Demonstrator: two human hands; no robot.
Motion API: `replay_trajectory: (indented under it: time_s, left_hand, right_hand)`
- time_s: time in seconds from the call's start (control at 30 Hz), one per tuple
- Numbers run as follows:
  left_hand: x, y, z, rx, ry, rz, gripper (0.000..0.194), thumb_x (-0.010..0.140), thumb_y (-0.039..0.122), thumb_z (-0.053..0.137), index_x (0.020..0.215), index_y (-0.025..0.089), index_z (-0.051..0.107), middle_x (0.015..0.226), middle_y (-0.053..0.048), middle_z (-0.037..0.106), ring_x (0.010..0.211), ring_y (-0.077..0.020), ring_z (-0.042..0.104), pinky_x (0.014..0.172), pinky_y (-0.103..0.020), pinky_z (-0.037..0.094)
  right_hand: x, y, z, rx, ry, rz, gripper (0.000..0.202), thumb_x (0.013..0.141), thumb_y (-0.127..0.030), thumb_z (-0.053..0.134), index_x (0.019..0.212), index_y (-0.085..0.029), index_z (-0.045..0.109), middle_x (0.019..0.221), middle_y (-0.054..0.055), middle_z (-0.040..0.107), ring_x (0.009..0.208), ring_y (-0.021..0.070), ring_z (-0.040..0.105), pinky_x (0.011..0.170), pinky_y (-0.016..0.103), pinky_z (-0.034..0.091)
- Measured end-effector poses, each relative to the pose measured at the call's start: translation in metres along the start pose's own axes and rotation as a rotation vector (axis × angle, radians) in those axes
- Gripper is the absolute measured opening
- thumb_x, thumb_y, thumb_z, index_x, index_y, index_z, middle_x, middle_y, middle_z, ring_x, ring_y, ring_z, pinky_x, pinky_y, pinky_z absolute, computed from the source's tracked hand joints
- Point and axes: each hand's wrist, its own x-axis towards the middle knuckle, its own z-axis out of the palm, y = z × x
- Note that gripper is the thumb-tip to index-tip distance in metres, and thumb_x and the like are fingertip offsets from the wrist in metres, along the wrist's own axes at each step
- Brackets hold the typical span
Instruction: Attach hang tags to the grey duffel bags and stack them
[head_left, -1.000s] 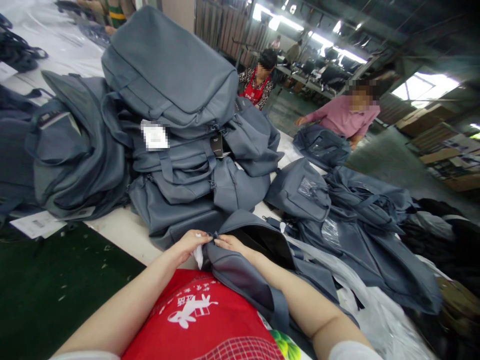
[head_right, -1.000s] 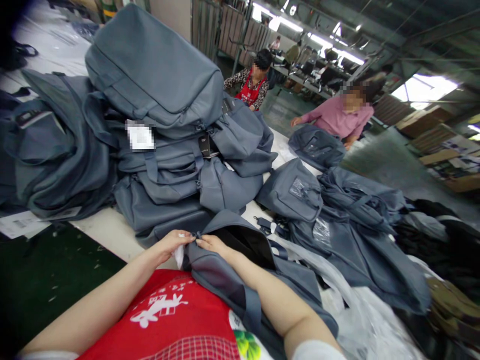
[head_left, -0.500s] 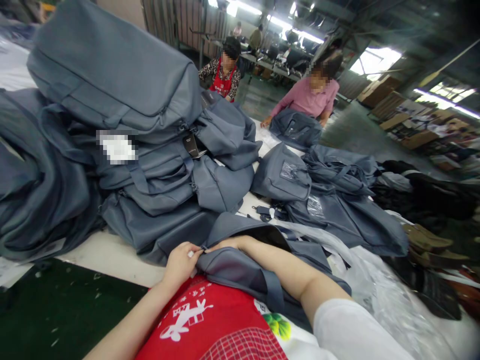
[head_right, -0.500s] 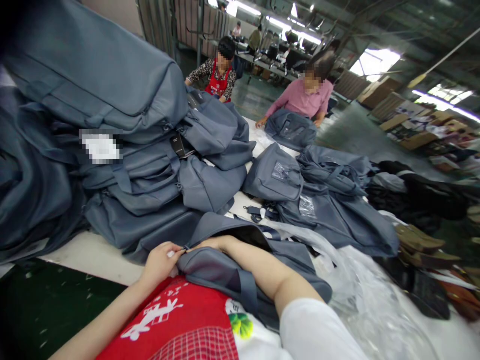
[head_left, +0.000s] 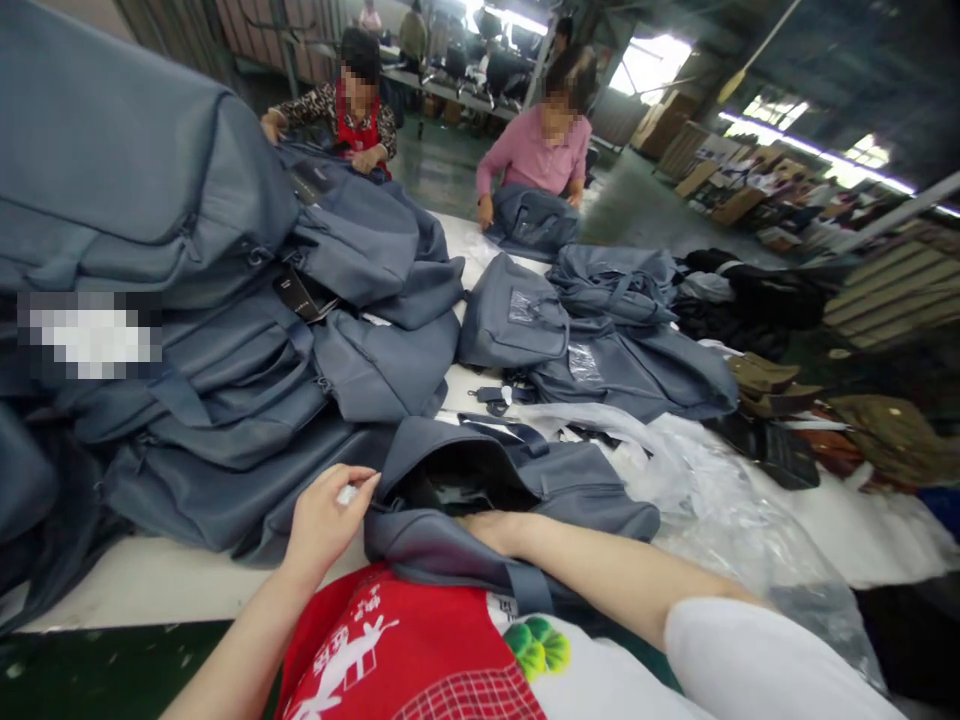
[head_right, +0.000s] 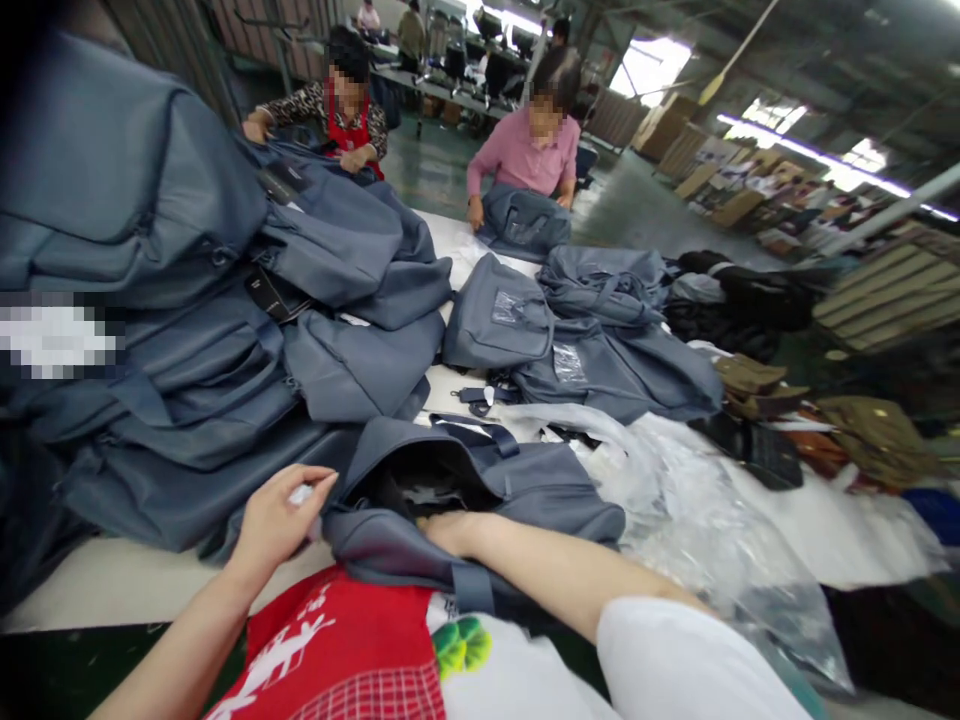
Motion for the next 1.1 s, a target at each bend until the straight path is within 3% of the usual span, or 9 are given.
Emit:
replay_trajectory:
  time_s: [0.13, 0.3, 0.43, 0.57, 0.63, 0.83, 0.9, 1.0, 1.1]
  left_hand:
    - [0.016, 0.058, 0.000, -0.069, -0.165, 0.223, 0.025, 0.086, 0.040, 0.052, 0.080, 0.023, 0.070, 0.082, -0.003, 0.070, 0.079, -0.0181, 0.063, 0.076, -0.027, 0.048]
    - [0.043, 0.117, 0.023, -0.049, -0.493, 0.421, 0.026, 0.087, 0.039, 0.050, 0.088, 0.025, 0.071, 0.090, -0.004, 0.071, 0.083, -0.0197, 0.064, 0.078, -0.028, 0.048]
    - [0.066, 0.156, 0.057, 0.066, -0.639, 0.535, 0.026, 0.089, 0.036, 0.047, 0.097, 0.024, 0.069, 0.096, -0.005, 0.070, 0.088, -0.0205, 0.064, 0.080, -0.030, 0.047]
    - [0.081, 0.194, 0.103, 0.318, -0.721, 0.533, 0.040, 0.087, 0.041, 0.048, 0.119, 0.019, 0.058, 0.098, -0.011, 0.070, 0.088, -0.0259, 0.066, 0.079, -0.035, 0.048]
    - [0.087, 0.209, 0.127, 0.418, -0.744, 0.522, 0.045, 0.086, 0.047, 0.046, 0.115, 0.015, 0.060, 0.097, -0.015, 0.070, 0.089, -0.0292, 0.065, 0.077, -0.037, 0.048]
    - [0.100, 0.225, 0.177, 0.403, -0.824, 0.502, 0.021, 0.077, 0.035, 0.055, 0.080, 0.018, 0.065, 0.085, -0.011, 0.071, 0.084, -0.0268, 0.066, 0.070, -0.032, 0.047]
    - [0.099, 0.222, 0.181, 0.385, -0.822, 0.489, 0.018, 0.078, 0.030, 0.052, 0.080, 0.018, 0.064, 0.085, -0.010, 0.070, 0.082, -0.0247, 0.066, 0.068, -0.030, 0.045]
    - [0.097, 0.215, 0.182, 0.356, -0.853, 0.473, 0.020, 0.078, 0.035, 0.053, 0.075, 0.017, 0.063, 0.077, -0.009, 0.070, 0.075, -0.0220, 0.065, 0.063, -0.028, 0.044]
    - [0.093, 0.209, 0.180, 0.319, -0.903, 0.452, 0.031, 0.076, 0.047, 0.056, 0.067, 0.018, 0.061, 0.064, -0.005, 0.067, 0.061, -0.0190, 0.062, 0.056, -0.026, 0.041]
  right_hand:
    - [-0.013, -0.016, 0.014, -0.020, 0.001, 0.039, 0.040, 0.090, -0.034, 0.043, 0.123, -0.013, 0.055, 0.111, 0.018, 0.066, 0.099, 0.0265, 0.065, 0.080, 0.037, 0.050]
    - [-0.060, -0.020, -0.013, -0.188, 0.316, 0.129, 0.038, 0.089, -0.039, 0.049, 0.099, -0.007, 0.066, 0.094, 0.021, 0.069, 0.087, 0.0300, 0.066, 0.078, 0.040, 0.049]
    - [-0.104, -0.005, -0.017, -0.167, 0.619, 0.043, 0.034, 0.092, -0.035, 0.045, 0.101, -0.008, 0.065, 0.104, 0.018, 0.066, 0.105, 0.0284, 0.059, 0.095, 0.040, 0.041]
    - [-0.117, 0.006, 0.002, 0.008, 0.659, -0.086, 0.032, 0.096, -0.027, 0.036, 0.103, -0.013, 0.064, 0.104, 0.011, 0.068, 0.099, 0.0199, 0.061, 0.092, 0.030, 0.043]
    - [-0.118, 0.009, 0.009, 0.072, 0.686, -0.062, 0.033, 0.097, -0.027, 0.034, 0.104, -0.014, 0.063, 0.100, 0.009, 0.069, 0.093, 0.0191, 0.063, 0.088, 0.030, 0.045]
    - [-0.128, 0.023, 0.014, 0.171, 0.803, -0.023, 0.024, 0.092, -0.031, 0.046, 0.096, -0.018, 0.066, 0.092, 0.005, 0.070, 0.086, 0.0178, 0.062, 0.082, 0.029, 0.046]
    - [-0.132, 0.035, 0.012, 0.210, 0.954, 0.102, 0.020, 0.091, -0.028, 0.048, 0.089, -0.019, 0.066, 0.086, 0.005, 0.069, 0.083, 0.0180, 0.061, 0.080, 0.030, 0.047]
    - [-0.136, 0.062, 0.008, 0.217, 1.217, 0.296, 0.021, 0.083, -0.016, 0.052, 0.101, -0.017, 0.062, 0.103, 0.009, 0.065, 0.100, 0.0211, 0.056, 0.092, 0.036, 0.044]
    - [-0.139, 0.088, 0.005, 0.189, 1.214, 0.281, 0.040, 0.074, -0.010, 0.056, 0.114, -0.016, 0.058, 0.118, 0.011, 0.059, 0.113, 0.0225, 0.050, 0.102, 0.039, 0.039]
